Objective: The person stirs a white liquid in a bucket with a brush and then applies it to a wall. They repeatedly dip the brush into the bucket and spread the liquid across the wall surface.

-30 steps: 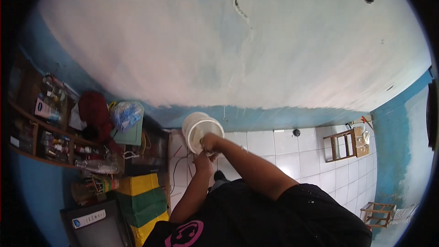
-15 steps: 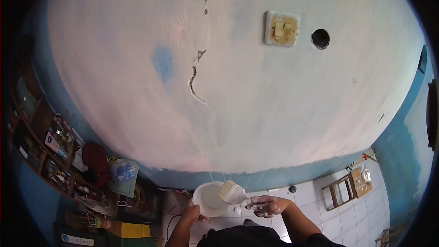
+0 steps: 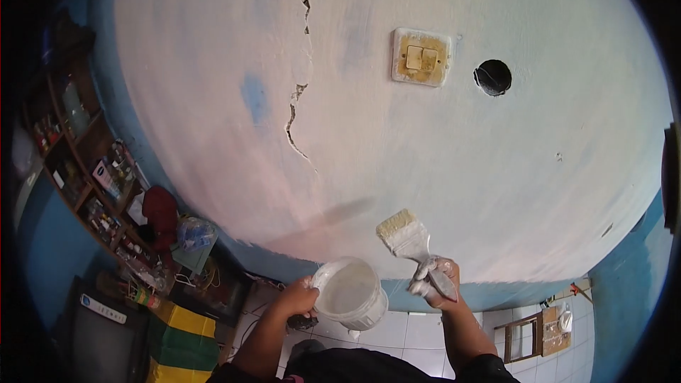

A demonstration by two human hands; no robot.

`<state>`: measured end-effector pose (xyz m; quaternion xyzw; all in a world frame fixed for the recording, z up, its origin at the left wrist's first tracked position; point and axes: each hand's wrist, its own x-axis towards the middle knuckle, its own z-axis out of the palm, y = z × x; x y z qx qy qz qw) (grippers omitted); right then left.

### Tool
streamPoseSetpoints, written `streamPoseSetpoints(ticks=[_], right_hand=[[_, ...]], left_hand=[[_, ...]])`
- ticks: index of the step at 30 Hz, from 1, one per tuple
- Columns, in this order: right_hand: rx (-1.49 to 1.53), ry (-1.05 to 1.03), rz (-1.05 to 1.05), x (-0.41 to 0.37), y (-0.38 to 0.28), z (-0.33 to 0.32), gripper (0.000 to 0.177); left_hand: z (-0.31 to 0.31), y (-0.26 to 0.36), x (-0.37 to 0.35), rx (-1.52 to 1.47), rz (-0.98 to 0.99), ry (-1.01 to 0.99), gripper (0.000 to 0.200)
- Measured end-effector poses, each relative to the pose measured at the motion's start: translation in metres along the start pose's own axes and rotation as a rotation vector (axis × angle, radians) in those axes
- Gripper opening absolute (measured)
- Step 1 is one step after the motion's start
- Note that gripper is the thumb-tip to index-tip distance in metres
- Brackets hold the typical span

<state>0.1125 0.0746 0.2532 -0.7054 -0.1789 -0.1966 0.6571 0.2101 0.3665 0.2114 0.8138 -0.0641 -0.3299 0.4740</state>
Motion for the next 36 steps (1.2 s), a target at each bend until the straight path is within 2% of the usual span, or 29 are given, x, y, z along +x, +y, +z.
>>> streamPoseSetpoints(ticks=[1, 3, 5, 10, 12, 15, 18, 20, 22, 25, 26, 28, 30, 32, 35, 36], right_hand=[[-0.075, 0.053, -0.186, 0.012, -0.003, 0.002, 0.009], [-0.253, 0.103, -0.209, 0.027, -0.020, 0.007, 0.004], [-0.384, 0.132, -0.253, 0.038, -0.027, 0.011, 0.009], [-0.749, 0.143, -0.591, 0.108, -0.057, 0.045, 0.021], [-0.824, 0.211, -0.710, 0.146, -0.077, 0.063, 0.021], [-0.625, 0.387, -0.698, 0.185, -0.074, 0.096, 0.018], [-0.909, 0.389, -0.600, 0.187, -0.023, 0.106, 0.013], [-0.920, 0.457, -0.647, 0.172, 0.014, 0.118, 0.008], [-0.872, 0.494, -0.599, 0.153, 0.027, 0.133, 0.012], [-1.027, 0.475, -0.387, 0.148, 0.002, 0.140, 0.019], [-1.102, 0.448, -0.425, 0.155, -0.011, 0.140, 0.019], [-1.068, 0.424, -0.687, 0.182, -0.047, 0.152, 0.015], [-1.213, 0.413, -0.673, 0.200, -0.085, 0.169, 0.008], [-1.471, 0.285, -0.703, 0.219, -0.101, 0.166, 0.019], [-1.493, 0.180, -0.655, 0.244, -0.144, 0.196, 0.037], [-1.570, 0.171, -0.662, 0.250, -0.151, 0.203, 0.037]], left_hand=[[-0.005, 0.004, -0.001, 0.015, -0.010, 0.011, 0.036], [-0.013, 0.016, -0.007, 0.028, -0.004, 0.041, 0.035], [-0.019, 0.019, -0.004, 0.021, 0.015, 0.067, 0.035], [-0.045, 0.018, -0.003, -0.003, 0.054, 0.010, 0.040], [-0.062, 0.013, -0.004, -0.021, 0.086, -0.017, 0.043], [-0.094, -0.005, -0.008, -0.175, 0.202, -0.045, 0.046], [-0.123, -0.026, -0.012, -0.261, 0.194, -0.005, 0.046], [-0.144, -0.046, -0.010, -0.307, 0.181, -0.025, 0.047], [-0.163, -0.062, -0.006, -0.346, 0.185, -0.041, 0.046], [-0.186, -0.076, 0.002, -0.383, 0.220, -0.052, 0.044], [-0.190, -0.078, 0.005, -0.394, 0.235, -0.050, 0.043], [-0.199, -0.082, 0.013, -0.394, 0.252, -0.074, 0.042], [-0.208, -0.087, 0.020, -0.370, 0.252, -0.115, 0.042], [-0.215, -0.091, 0.024, -0.347, 0.230, -0.135, 0.044], [-0.226, -0.097, 0.026, -0.343, 0.235, -0.148, 0.047], [-0.229, -0.100, 0.026, -0.349, 0.241, -0.150, 0.048]])
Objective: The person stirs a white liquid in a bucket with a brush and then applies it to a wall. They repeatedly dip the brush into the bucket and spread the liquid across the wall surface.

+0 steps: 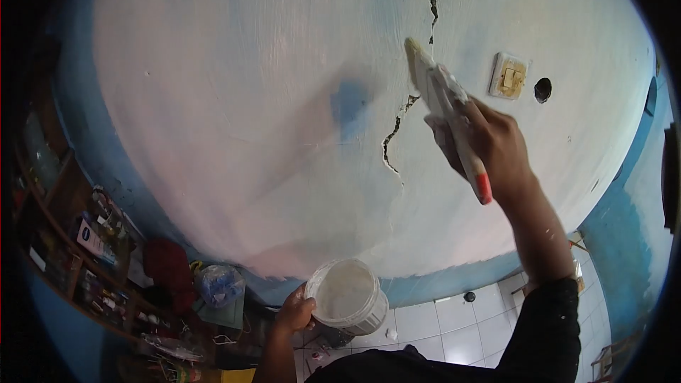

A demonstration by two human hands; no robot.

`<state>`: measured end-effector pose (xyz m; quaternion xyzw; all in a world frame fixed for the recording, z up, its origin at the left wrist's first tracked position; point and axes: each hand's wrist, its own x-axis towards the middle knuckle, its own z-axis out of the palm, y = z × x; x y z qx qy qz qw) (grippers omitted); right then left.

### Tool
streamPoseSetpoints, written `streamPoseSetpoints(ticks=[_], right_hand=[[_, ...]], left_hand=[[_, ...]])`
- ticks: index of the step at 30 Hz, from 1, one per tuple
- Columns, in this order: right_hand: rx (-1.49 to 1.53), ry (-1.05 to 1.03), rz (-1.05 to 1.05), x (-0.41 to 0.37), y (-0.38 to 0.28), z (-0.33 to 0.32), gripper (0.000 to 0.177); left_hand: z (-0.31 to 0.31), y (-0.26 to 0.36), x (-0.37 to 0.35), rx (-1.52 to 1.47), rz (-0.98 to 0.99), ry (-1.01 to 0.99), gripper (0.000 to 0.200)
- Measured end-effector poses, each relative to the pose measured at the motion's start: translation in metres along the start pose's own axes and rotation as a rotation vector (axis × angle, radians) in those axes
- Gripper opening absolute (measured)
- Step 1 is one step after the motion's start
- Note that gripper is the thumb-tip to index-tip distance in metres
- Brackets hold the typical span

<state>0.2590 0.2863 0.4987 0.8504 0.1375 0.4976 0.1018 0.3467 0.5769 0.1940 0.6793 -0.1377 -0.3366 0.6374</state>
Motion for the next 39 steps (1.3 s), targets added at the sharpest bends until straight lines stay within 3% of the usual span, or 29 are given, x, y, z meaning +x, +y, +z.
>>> streamPoseSetpoints(ticks=[5, 8, 10, 12, 15, 18, 20, 22, 24, 25, 26, 28, 30, 31, 32, 33, 36, 39], right_hand=[[-0.314, -0.036, -0.182, 0.034, -0.001, 0.009, 0.040], [-0.341, -0.031, -0.303, 0.039, 0.004, 0.033, 0.046], [-0.417, -0.207, -0.319, 0.031, 0.000, 0.049, 0.049], [-0.472, -0.253, -0.361, 0.024, -0.005, 0.047, 0.049], [-0.244, -0.130, -0.350, 0.027, -0.009, 0.024, 0.040], [0.097, -0.345, -0.190, 0.046, -0.004, -0.007, 0.028], [0.149, -0.394, -0.258, 0.066, 0.010, -0.013, 0.020], [0.043, -0.354, -0.302, 0.089, 0.029, -0.010, 0.020], [-0.112, -0.002, -0.483, 0.104, 0.040, -0.021, 0.022], [-0.206, 0.035, -0.401, 0.113, 0.050, -0.018, 0.020], [-0.041, -0.003, -0.389, 0.124, 0.058, -0.026, 0.021], [-0.076, -0.050, -0.047, 0.124, 0.039, -0.041, 0.020], [-0.217, -0.079, -0.194, 0.115, 0.042, -0.028, 0.025], [-0.315, -0.262, -0.271, 0.106, 0.044, -0.011, 0.025], [-0.380, -0.060, -0.519, 0.085, 0.044, 0.023, 0.030], [-0.569, -0.031, -0.639, 0.067, 0.035, 0.037, 0.035], [-0.313, -0.192, -0.539, 0.055, 0.005, 0.021, 0.034], [-0.019, -0.519, -0.362, 0.069, 0.004, -0.001, 0.024]], left_hand=[[-0.016, -0.007, 0.000, -0.013, 0.058, 0.054, 0.051], [-0.019, -0.006, 0.000, -0.022, 0.066, 0.044, 0.051], [-0.020, -0.008, 0.001, -0.031, 0.075, 0.030, 0.051], [-0.020, -0.006, 0.000, -0.018, 0.097, 0.021, 0.052], [-0.022, -0.007, 0.001, 0.034, 0.116, 0.046, 0.052], [-0.022, -0.022, 0.010, -0.001, 0.116, 0.046, 0.051], [-0.014, -0.009, 0.006, 0.028, 0.099, 0.037, 0.050], [-0.006, 0.004, 0.001, 0.046, 0.074, 0.025, 0.049], [-0.001, 0.012, -0.002, 0.050, 0.038, 0.011, 0.049], [-0.001, 0.007, 0.000, 0.025, 0.051, -0.005, 0.049], [-0.002, -0.001, 0.003, 0.000, 0.063, -0.022, 0.050], [-0.001, 0.001, 0.002, -0.015, 0.061, -0.027, 0.050], [0.002, 0.007, -0.003, 0.003, 0.030, -0.007, 0.049], [0.003, 0.007, -0.003, 0.012, 0.034, 0.008, 0.049], [0.003, 0.006, -0.003, 0.023, 0.038, 0.021, 0.049], [0.003, 0.005, -0.003, 0.034, 0.043, 0.033, 0.049], [0.001, 0.001, -0.004, -0.020, 0.076, -0.002, 0.049], [-0.001, 0.003, -0.006, -0.027, 0.021, -0.031, 0.048]])
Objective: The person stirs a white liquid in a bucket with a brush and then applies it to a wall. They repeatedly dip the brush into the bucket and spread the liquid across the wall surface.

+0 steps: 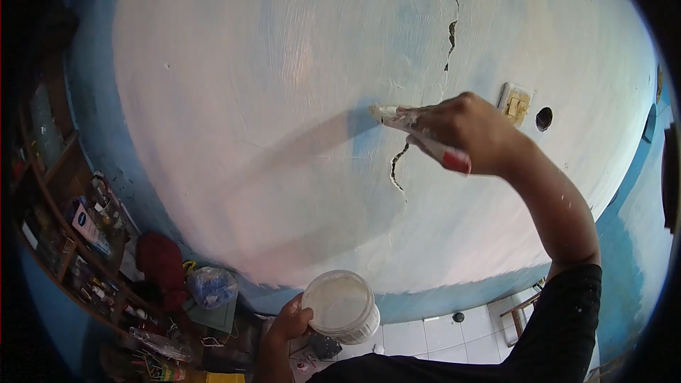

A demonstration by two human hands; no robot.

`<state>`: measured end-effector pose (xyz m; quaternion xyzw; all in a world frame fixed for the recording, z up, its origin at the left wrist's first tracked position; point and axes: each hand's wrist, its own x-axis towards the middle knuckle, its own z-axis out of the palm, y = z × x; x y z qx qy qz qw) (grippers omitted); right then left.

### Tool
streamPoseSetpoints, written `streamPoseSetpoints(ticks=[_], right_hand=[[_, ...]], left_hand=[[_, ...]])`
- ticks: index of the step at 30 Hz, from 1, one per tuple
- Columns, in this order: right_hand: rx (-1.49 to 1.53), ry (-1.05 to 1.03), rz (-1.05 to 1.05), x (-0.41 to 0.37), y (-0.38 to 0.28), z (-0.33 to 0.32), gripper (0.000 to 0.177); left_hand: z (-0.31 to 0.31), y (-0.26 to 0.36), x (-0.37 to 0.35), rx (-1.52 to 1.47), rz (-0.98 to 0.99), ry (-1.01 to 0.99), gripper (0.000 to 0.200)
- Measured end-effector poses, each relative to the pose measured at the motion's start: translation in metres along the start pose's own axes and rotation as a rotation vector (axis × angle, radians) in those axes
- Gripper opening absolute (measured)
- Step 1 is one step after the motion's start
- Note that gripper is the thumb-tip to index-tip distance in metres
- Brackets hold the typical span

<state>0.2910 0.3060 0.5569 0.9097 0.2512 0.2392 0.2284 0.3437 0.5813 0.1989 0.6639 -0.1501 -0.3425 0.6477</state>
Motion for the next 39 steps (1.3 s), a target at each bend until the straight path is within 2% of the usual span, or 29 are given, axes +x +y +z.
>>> streamPoseSetpoints(ticks=[3, 5, 7, 9, 11, 12, 13, 15, 17, 20, 23, 24, 26, 27, 28, 31, 32, 33, 35, 37, 39], right_hand=[[-0.014, 0.115, 0.080, 0.011, 0.038, -0.012, 0.015], [0.018, 0.326, 0.170, 0.014, 0.051, -0.037, 0.015], [-0.208, 0.527, 0.089, 0.015, 0.054, -0.050, 0.019], [-0.285, 0.590, 0.136, 0.015, 0.055, -0.041, 0.022], [-0.453, 0.324, 0.050, 0.009, 0.054, -0.009, 0.026], [-0.598, 0.383, -0.056, 0.007, 0.051, 0.026, 0.034], [-0.639, 0.378, -0.168, 0.001, 0.036, 0.042, 0.033], [-0.498, 0.304, -0.246, -0.008, 0.006, 0.053, 0.032], [-0.117, 0.062, -0.140, -0.008, -0.019, 0.033, 0.026], [0.221, -0.078, -0.035, 0.000, -0.017, 0.015, 0.020], [0.332, 0.110, 0.048, 0.004, -0.001, 0.007, 0.017], [0.334, 0.118, 0.099, 0.004, 0.000, 0.007, 0.010], [0.255, 0.142, 0.095, 0.001, -0.004, 0.006, 0.010], [0.213, 0.155, 0.088, 0.000, -0.005, 0.006, 0.010], [0.063, 0.301, -0.020, 0.000, -0.002, 0.009, 0.016], [-0.193, 0.522, 0.061, -0.003, -0.009, 0.008, 0.031], [-0.313, 0.572, -0.004, -0.002, -0.009, 0.022, 0.037], [-0.313, 0.595, -0.006, 0.001, -0.017, 0.034, 0.032], [-0.230, 0.365, -0.030, 0.000, -0.040, 0.076, 0.027], [-0.430, 0.250, -0.168, -0.003, -0.064, 0.102, 0.022], [-0.082, 0.081, -0.027, -0.005, -0.074, 0.088, 0.023]], left_hand=[[0.002, 0.002, 0.000, 0.108, -0.014, 0.075, 0.048], [0.007, 0.011, -0.003, 0.081, -0.012, 0.044, 0.048], [0.008, 0.010, -0.001, 0.051, 0.001, 0.029, 0.048], [0.009, -0.004, 0.005, 0.015, 0.019, 0.031, 0.048], [0.013, -0.004, 0.006, 0.033, 0.029, 0.022, 0.047], [0.014, -0.003, 0.006, 0.045, 0.032, 0.016, 0.047], [0.015, -0.004, 0.005, 0.034, 0.022, 0.011, 0.047], [0.016, -0.003, 0.005, 0.012, 0.007, 0.004, 0.046], [0.016, 0.004, 0.003, 0.025, 0.029, -0.002, 0.046], [0.015, -0.001, 0.002, 0.001, 0.033, -0.033, 0.047], [0.011, -0.018, 0.011, 0.029, 0.086, -0.024, 0.048], [0.012, -0.018, 0.010, 0.049, 0.114, -0.014, 0.049], [0.011, -0.010, 0.000, 0.076, 0.011, -0.014, 0.049], [0.011, -0.006, -0.003, 0.087, -0.037, -0.012, 0.049], [0.010, -0.012, -0.002, 0.064, -0.007, -0.001, 0.048], [0.008, -0.029, 0.000, 0.032, 0.040, 0.006, 0.048], [0.007, -0.026, 0.000, 0.041, 0.036, -0.001, 0.048], [0.007, -0.026, -0.002, 0.050, 0.031, -0.009, 0.048], [0.005, -0.038, 0.002, 0.091, 0.040, 0.026, 0.048], [0.003, -0.039, -0.002, 0.118, 0.033, 0.039, 0.047], [0.003, -0.027, -0.009, 0.117, 0.023, 0.038, 0.047]])
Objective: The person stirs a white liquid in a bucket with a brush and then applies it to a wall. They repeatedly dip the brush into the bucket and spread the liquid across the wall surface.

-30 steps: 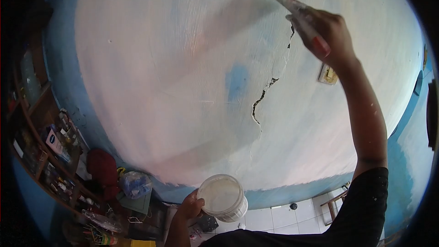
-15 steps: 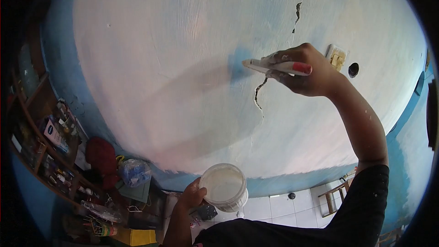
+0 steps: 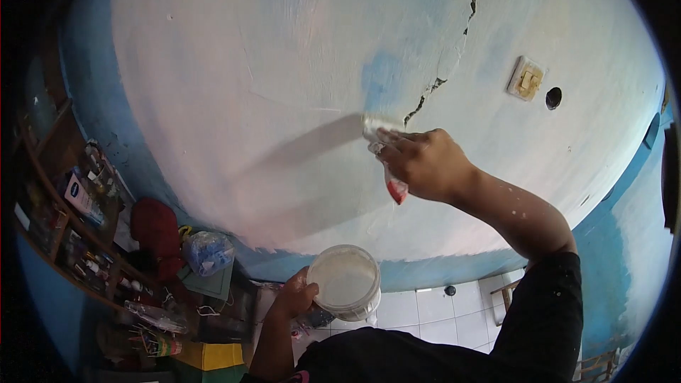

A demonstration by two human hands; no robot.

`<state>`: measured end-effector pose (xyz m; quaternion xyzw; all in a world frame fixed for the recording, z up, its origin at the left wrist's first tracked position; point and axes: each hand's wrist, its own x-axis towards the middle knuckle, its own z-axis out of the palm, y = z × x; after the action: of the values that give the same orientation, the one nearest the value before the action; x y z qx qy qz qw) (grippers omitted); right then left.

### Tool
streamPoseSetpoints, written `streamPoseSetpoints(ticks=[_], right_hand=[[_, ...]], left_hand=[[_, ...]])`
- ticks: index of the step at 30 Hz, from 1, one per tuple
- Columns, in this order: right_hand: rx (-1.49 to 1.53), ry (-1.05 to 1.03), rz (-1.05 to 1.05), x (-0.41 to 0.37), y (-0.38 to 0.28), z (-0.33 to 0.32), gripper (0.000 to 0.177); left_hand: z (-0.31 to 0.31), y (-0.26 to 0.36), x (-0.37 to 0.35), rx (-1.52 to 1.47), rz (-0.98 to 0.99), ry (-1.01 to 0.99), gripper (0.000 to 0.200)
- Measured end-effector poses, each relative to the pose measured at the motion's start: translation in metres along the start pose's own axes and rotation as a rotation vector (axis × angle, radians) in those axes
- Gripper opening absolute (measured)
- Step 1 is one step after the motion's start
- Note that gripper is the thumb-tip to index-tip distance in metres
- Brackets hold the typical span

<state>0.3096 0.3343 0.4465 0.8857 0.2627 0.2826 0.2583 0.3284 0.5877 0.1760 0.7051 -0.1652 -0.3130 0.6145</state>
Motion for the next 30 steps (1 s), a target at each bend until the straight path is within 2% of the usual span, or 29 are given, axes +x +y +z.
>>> streamPoseSetpoints(ticks=[1, 4, 5, 6, 11, 14, 15, 16, 18, 20, 23, 24, 26, 27, 28, 30], right_hand=[[0.171, -0.087, 0.067, 0.003, -0.001, -0.009, 0.023], [0.242, 0.008, 0.059, 0.010, 0.021, -0.022, 0.022], [0.189, -0.025, 0.186, 0.016, 0.028, -0.028, 0.015], [0.087, 0.050, 0.233, 0.018, 0.042, -0.027, 0.020], [-0.016, 0.643, 0.227, 0.017, 0.051, -0.044, 0.024], [-0.104, 0.489, 0.147, 0.007, 0.029, -0.021, 0.028], [-0.038, 0.172, 0.184, 0.002, 0.021, 0.002, 0.030], [-0.205, 0.141, -0.040, -0.005, 0.014, 0.028, 0.027], [-0.005, 0.064, -0.063, -0.008, -0.002, 0.022, 0.026], [0.370, -0.190, 0.128, 0.004, 0.002, -0.018, 0.027], [0.390, 0.110, -0.001, 0.007, 0.037, -0.032, 0.007], [0.198, 0.110, -0.001, 0.010, 0.050, -0.041, 0.004], [0.313, 0.196, 0.207, 0.014, 0.074, -0.069, 0.007], [0.345, 0.324, 0.282, 0.014, 0.082, -0.079, 0.010], [0.277, 0.436, 0.185, 0.017, 0.096, -0.090, 0.013], [0.144, 0.490, 0.446, 0.020, 0.095, -0.110, 0.016]], left_hand=[[-0.001, 0.000, 0.000, -0.014, -0.014, -0.004, 0.046], [-0.004, -0.005, -0.001, 0.013, -0.020, -0.001, 0.046], [-0.004, -0.005, -0.001, 0.065, 0.007, 0.010, 0.046], [-0.003, -0.008, -0.001, 0.076, 0.027, 0.011, 0.046], [-0.002, -0.021, 0.003, 0.008, 0.082, -0.004, 0.046], [-0.004, -0.022, 0.005, 0.039, 0.030, -0.008, 0.046], [-0.003, -0.022, 0.005, 0.056, 0.005, -0.012, 0.046], [-0.002, -0.023, 0.003, 0.023, -0.020, -0.012, 0.046], [-0.003, -0.019, 0.002, -0.037, -0.056, -0.004, 0.045], [-0.003, -0.007, -0.004, 0.003, -0.035, 0.005, 0.045], [-0.006, -0.012, 0.003, 0.024, 0.008, -0.003, 0.045], [-0.006, -0.017, 0.005, 0.023, 0.023, -0.009, 0.045], [-0.003, -0.020, 0.005, -0.002, 0.009, -0.017, 0.045], [-0.003, -0.018, 0.006, -0.011, 0.000, -0.022, 0.045], [-0.003, -0.012, 0.005, -0.001, -0.003, -0.027, 0.045], [-0.001, 0.001, 0.000, 0.015, -0.012, -0.038, 0.046]])
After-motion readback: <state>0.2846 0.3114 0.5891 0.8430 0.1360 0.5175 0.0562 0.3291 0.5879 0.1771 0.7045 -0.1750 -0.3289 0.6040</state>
